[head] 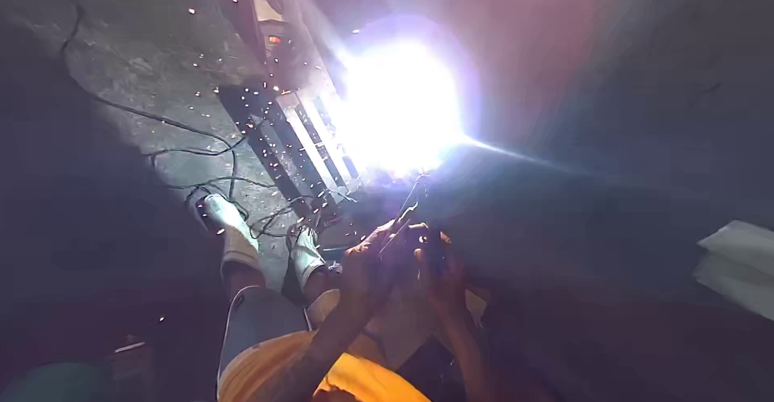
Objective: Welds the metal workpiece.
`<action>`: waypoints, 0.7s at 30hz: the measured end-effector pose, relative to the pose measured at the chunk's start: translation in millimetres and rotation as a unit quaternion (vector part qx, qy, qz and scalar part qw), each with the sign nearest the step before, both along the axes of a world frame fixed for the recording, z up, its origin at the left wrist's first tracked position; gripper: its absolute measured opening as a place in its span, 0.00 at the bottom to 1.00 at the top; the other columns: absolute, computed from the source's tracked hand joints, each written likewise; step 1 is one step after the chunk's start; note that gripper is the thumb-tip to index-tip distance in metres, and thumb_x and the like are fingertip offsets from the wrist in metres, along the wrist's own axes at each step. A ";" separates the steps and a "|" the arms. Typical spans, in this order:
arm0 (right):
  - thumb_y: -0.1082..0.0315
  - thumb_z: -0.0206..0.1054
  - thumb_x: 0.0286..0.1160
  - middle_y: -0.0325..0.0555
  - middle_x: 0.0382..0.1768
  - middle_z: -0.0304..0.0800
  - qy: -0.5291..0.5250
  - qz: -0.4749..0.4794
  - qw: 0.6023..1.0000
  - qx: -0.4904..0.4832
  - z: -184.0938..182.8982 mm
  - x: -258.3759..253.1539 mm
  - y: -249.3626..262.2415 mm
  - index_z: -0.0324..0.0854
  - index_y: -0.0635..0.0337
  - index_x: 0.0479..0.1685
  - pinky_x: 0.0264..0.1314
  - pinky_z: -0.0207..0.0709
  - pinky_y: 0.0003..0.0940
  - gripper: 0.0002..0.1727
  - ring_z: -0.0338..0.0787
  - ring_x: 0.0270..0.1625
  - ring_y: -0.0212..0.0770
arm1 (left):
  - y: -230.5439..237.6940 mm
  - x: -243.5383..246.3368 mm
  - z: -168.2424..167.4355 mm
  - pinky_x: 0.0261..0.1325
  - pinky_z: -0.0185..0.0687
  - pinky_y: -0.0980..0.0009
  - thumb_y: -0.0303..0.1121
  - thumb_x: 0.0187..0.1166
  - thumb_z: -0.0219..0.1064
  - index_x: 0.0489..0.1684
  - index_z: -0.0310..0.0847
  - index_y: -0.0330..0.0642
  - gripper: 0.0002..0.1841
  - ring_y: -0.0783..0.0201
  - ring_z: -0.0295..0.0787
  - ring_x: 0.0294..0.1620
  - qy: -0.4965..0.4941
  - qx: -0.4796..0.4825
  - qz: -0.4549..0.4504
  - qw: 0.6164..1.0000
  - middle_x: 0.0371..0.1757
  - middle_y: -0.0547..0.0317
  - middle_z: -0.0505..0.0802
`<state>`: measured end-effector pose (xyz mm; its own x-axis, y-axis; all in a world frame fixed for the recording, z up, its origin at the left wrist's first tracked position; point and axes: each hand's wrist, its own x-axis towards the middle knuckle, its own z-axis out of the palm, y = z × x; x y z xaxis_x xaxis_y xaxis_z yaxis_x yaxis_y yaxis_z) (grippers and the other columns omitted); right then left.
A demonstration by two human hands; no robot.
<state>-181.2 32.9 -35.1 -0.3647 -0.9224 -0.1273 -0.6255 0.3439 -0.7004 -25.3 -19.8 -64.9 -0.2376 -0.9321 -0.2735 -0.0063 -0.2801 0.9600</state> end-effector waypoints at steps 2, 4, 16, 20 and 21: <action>0.66 0.71 0.76 0.49 0.43 0.93 -0.009 0.005 1.000 0.000 -1.5 -0.1 -1.8 0.74 0.78 0.71 0.32 0.88 0.27 0.29 0.88 0.29 0.27 | -3.5 -0.1 -0.1 0.47 0.90 0.74 0.37 0.87 0.61 0.66 0.86 0.39 0.17 0.76 0.93 0.39 0.010 0.006 -0.005 1.000 0.45 0.63 0.97; 0.65 0.72 0.76 0.47 0.43 0.92 -0.013 0.012 1.000 -0.004 -2.9 0.6 -3.6 0.75 0.78 0.70 0.34 0.88 0.26 0.29 0.88 0.31 0.26 | -4.9 0.1 -1.5 0.44 0.89 0.74 0.38 0.87 0.60 0.65 0.86 0.40 0.17 0.76 0.91 0.38 0.014 0.008 -0.003 1.000 0.45 0.64 0.97; 0.64 0.72 0.76 0.46 0.38 0.92 -0.011 0.004 1.000 0.021 -9.2 -2.2 -8.8 0.78 0.74 0.67 0.31 0.89 0.30 0.26 0.89 0.28 0.30 | -8.2 -2.6 -8.4 0.45 0.90 0.69 0.40 0.86 0.62 0.57 0.91 0.42 0.15 0.72 0.93 0.37 -0.051 -0.001 -0.002 0.999 0.40 0.62 0.97; 0.63 0.71 0.75 0.44 0.35 0.91 0.002 -0.013 0.998 0.057 0.7 1.9 -7.2 0.80 0.71 0.61 0.33 0.88 0.30 0.22 0.88 0.28 0.30 | -5.1 2.4 2.8 0.40 0.90 0.63 0.38 0.85 0.62 0.56 0.90 0.39 0.15 0.67 0.92 0.33 -0.073 -0.011 -0.007 0.997 0.36 0.57 0.95; 0.63 0.71 0.75 0.44 0.35 0.91 0.001 -0.017 0.998 0.057 2.2 3.2 -7.3 0.81 0.72 0.61 0.34 0.88 0.30 0.22 0.88 0.29 0.30 | -3.9 1.7 3.7 0.39 0.88 0.62 0.38 0.84 0.62 0.53 0.91 0.37 0.16 0.66 0.92 0.32 -0.076 -0.013 0.001 0.997 0.34 0.56 0.95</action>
<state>-178.0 25.6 -33.0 -0.3965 -0.8887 -0.2303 -0.6127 0.4430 -0.6545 -23.6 -23.7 -61.2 -0.1931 -0.9400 -0.2812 -0.1508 -0.2548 0.9552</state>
